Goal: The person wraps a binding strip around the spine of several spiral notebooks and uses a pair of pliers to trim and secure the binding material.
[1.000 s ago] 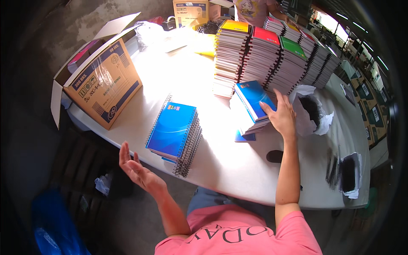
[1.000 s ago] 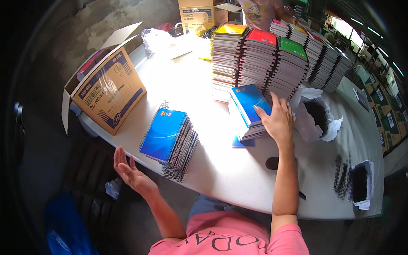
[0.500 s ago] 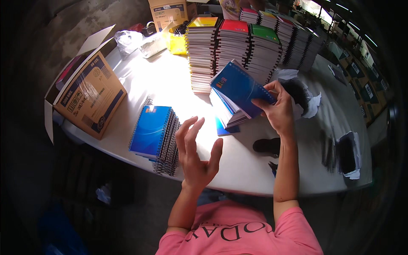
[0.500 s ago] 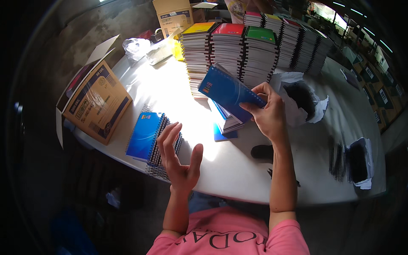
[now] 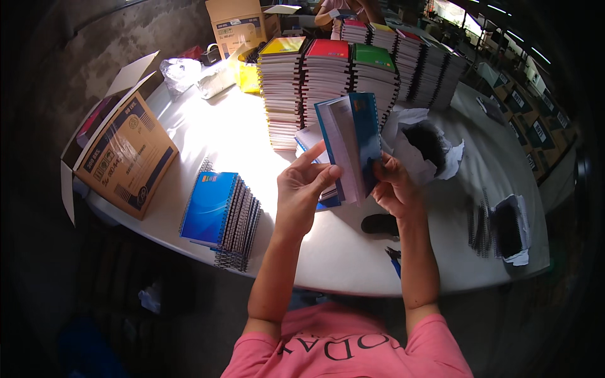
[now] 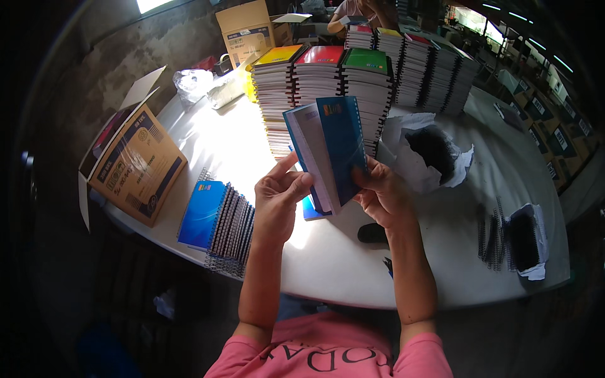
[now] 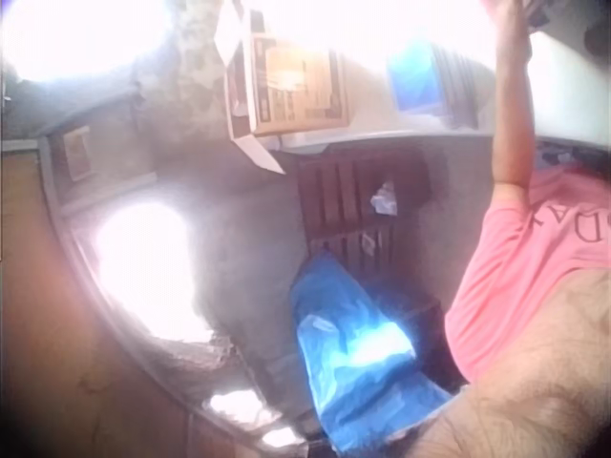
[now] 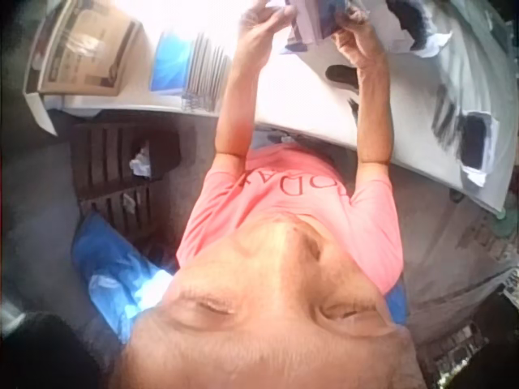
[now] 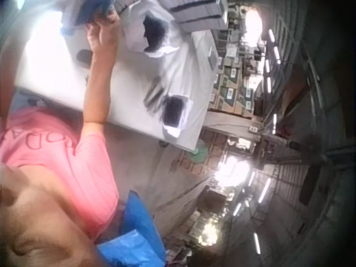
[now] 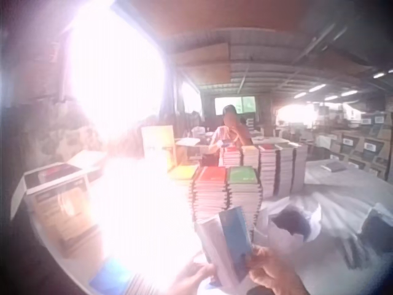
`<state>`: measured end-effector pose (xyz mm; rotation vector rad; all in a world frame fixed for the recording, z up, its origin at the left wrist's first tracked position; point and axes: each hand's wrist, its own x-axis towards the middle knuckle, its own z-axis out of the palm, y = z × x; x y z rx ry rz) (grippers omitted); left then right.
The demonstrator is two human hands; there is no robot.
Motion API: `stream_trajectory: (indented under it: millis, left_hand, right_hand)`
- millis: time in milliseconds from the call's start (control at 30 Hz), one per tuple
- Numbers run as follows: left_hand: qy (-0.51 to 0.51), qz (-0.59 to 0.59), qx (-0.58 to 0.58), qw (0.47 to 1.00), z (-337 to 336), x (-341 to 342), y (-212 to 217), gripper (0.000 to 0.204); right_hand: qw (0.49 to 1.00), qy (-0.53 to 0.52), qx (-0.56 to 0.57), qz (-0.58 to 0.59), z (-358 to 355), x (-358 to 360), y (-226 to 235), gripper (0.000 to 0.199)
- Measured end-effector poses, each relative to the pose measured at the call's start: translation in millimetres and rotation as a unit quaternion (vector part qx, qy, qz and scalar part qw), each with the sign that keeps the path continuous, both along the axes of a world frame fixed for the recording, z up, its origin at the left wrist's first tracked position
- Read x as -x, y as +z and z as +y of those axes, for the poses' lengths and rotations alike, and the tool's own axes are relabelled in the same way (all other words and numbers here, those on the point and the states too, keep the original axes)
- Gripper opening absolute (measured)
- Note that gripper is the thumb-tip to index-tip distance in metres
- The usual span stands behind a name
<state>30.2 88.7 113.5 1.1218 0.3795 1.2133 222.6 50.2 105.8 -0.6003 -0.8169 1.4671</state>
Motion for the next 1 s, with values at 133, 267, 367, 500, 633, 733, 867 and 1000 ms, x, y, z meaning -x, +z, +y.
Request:
stream_trajectory:
  millis: [133,267,367,500,633,733,867,1000]
  left_hand:
    - [0.063,0.011,-0.016,0.998,7.2,-1.9,1.2,0.054]
    - [0.244,0.198,-0.092,0.945,43.1,-11.5,-16.0,0.057]
    - [0.281,0.498,-0.103,0.814,48.1,-25.9,-23.6,0.062]
    - [0.384,0.494,-0.220,0.748,51.6,-29.7,-58.6,0.069]
    - [0.421,0.349,-0.424,0.722,-13.6,-15.6,-18.8,0.062]
    - [0.338,0.459,-0.502,0.651,-75.3,-8.1,-38.3,0.054]
    - [0.220,0.571,-0.397,0.684,-82.4,-13.9,-111.6,0.043]
    - [0.192,0.563,-0.397,0.699,-73.6,-9.4,-111.7,0.039]
  right_hand:
    - [0.996,-0.065,0.002,-0.059,8.8,-4.3,7.7,0.028]
    - [0.900,-0.265,0.061,-0.341,37.4,-20.4,19.1,0.023]
    - [0.629,-0.410,0.000,-0.660,52.6,-25.0,0.4,0.023]
    - [0.719,-0.416,-0.087,-0.550,30.5,-11.6,9.9,0.022]
    - [0.739,-0.338,-0.131,-0.568,-40.3,14.0,27.6,0.017]
    - [0.678,-0.294,-0.162,-0.654,-83.3,37.0,-7.9,0.023]
    - [0.714,-0.248,-0.043,-0.653,-107.4,42.5,-87.2,0.040]
    - [0.769,-0.285,-0.010,-0.572,-124.9,-22.8,-49.0,0.088]
